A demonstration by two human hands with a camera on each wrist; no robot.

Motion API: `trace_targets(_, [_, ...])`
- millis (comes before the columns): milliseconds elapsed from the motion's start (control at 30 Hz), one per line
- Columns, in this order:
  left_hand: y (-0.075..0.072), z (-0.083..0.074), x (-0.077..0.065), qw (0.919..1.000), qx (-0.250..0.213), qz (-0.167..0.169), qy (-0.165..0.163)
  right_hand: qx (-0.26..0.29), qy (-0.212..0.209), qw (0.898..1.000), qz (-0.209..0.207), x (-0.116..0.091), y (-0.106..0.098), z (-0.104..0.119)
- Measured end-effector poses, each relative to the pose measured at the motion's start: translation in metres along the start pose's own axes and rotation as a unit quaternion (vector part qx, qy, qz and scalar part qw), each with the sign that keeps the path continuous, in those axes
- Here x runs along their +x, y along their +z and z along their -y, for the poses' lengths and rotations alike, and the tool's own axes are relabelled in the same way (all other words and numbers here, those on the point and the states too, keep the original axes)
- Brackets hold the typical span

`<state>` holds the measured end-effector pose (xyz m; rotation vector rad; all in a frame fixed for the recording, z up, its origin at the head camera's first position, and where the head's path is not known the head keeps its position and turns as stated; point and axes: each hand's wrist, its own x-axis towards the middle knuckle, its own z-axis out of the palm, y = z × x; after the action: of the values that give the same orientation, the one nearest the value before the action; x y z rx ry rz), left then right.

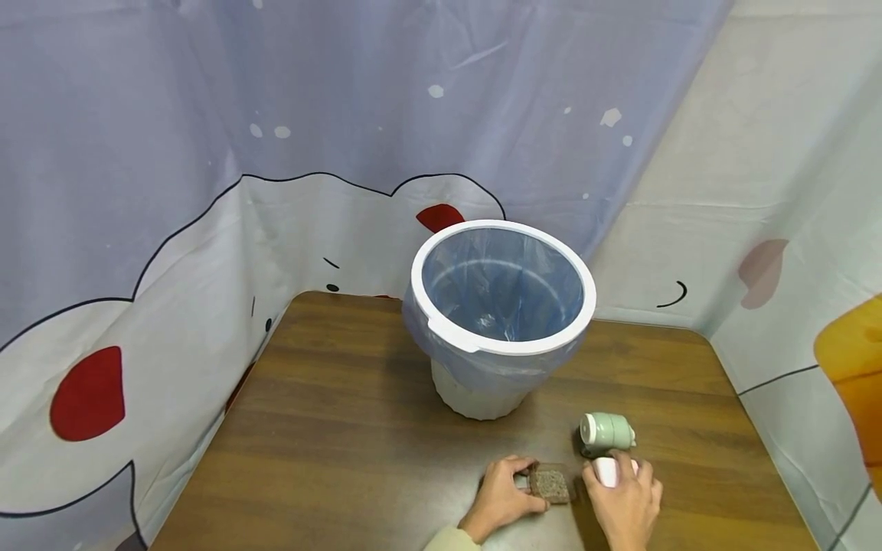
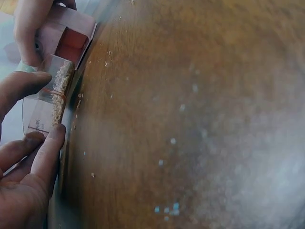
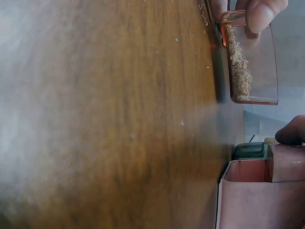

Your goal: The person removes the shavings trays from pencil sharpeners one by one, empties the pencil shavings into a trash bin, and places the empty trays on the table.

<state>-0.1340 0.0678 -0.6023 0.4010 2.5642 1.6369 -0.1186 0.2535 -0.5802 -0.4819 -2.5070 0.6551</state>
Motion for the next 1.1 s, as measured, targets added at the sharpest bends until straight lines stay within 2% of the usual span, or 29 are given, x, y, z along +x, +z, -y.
trace_targets(367, [-0.012,0.006,-0.001,0.9994,0.008,-0.032,0.000,0.002,0.004,1.000,0.003,-0.001,0.000,0.000])
trace_targets(500, [-0.015,0.006,-0.002,0.9994,-0.001,-0.033,-0.008,0.001,0.004,1.000,0.007,0.000,0.000,0.000])
trace_targets(700, [-0.020,0.004,-0.001,0.9992,-0.018,-0.035,0.001,0.001,0.001,1.000,0.001,0.000,-0.001,0.000])
trace_targets(867, [-0.026,0.003,-0.002,0.9992,-0.014,-0.037,-0.002,-0.001,0.004,1.000,0.005,0.000,0.000,0.000])
trace_targets(1100, [-0.035,0.003,-0.002,0.9991,-0.002,-0.040,0.015,-0.002,0.007,1.000,0.005,0.000,0.001,0.000])
